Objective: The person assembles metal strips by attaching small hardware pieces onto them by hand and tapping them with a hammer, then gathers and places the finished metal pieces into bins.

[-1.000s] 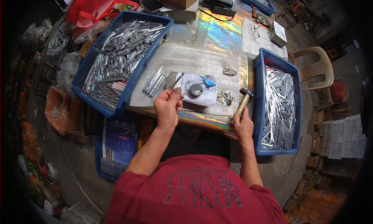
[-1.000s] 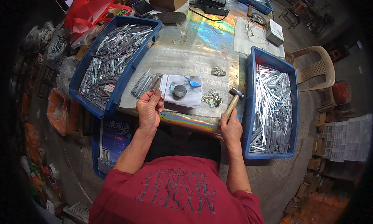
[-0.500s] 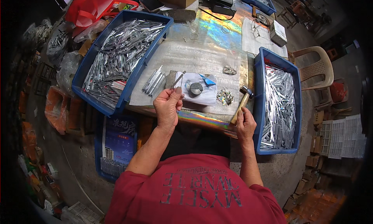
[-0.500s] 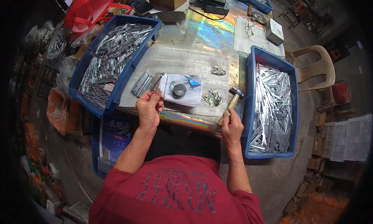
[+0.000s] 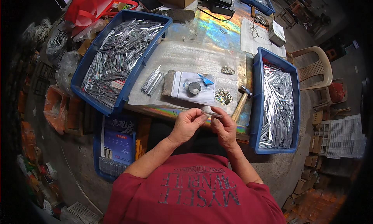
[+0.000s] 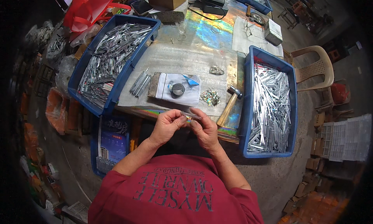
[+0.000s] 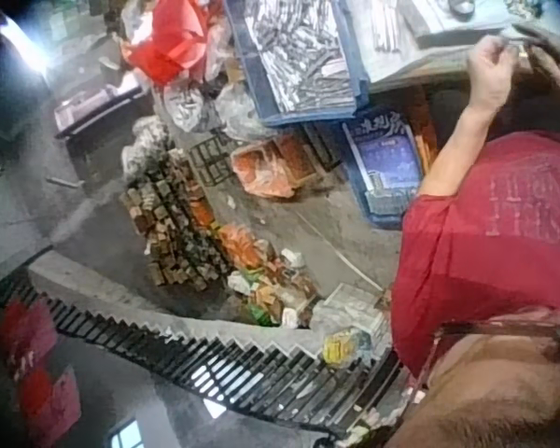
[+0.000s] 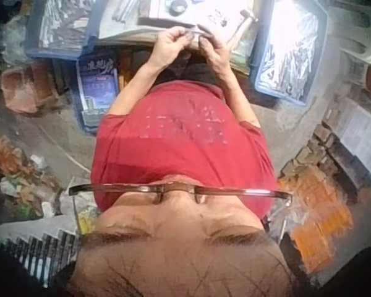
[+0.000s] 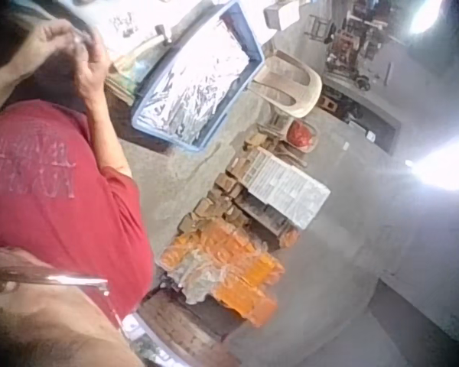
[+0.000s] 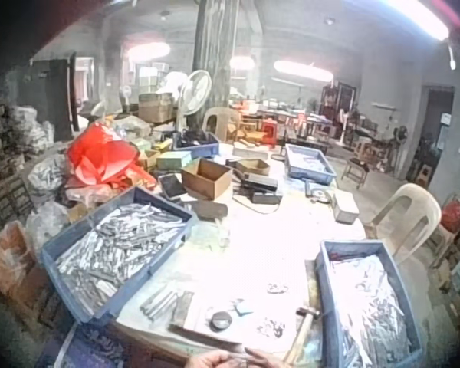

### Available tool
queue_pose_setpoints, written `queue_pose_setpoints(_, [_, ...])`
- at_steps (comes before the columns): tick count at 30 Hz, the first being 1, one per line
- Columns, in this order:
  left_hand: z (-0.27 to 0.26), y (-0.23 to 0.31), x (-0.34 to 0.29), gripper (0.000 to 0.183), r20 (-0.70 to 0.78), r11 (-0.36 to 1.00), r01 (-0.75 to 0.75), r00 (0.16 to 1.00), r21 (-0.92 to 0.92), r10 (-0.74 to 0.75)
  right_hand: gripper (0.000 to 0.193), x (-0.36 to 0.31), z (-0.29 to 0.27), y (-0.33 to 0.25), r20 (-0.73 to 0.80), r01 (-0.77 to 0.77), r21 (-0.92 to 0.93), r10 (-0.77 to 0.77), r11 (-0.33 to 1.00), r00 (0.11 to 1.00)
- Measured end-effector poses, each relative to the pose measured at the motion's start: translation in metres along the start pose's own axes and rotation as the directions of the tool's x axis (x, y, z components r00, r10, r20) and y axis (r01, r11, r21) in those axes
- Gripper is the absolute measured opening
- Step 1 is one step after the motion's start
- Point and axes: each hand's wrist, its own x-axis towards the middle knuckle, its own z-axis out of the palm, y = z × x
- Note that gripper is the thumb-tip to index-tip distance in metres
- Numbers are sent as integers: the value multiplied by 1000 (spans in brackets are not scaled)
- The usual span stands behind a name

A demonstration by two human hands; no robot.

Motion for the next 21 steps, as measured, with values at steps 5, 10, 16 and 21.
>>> queue_pose_setpoints(5, [3,-2,-4,12,39,995,-41,999,95,38,16,1,1,2,11,255,-345,-268,903,963])
queue_pose_setpoints(10, [9,6,-7,10,38,784,-285,947,551,318,11,6,7,-4,64,439,-517,-478,735,876])
queue_pose_setpoints(16, [5,0,-3,8,160,524,-490,818,697,552,8,11,11,-11,109,499,-627,-568,598,816])
queue_pose_setpoints(21, [-3,-2,1,8,253,362,-568,732,739,632,11,11,16,-15,88,476,-647,-561,596,823])
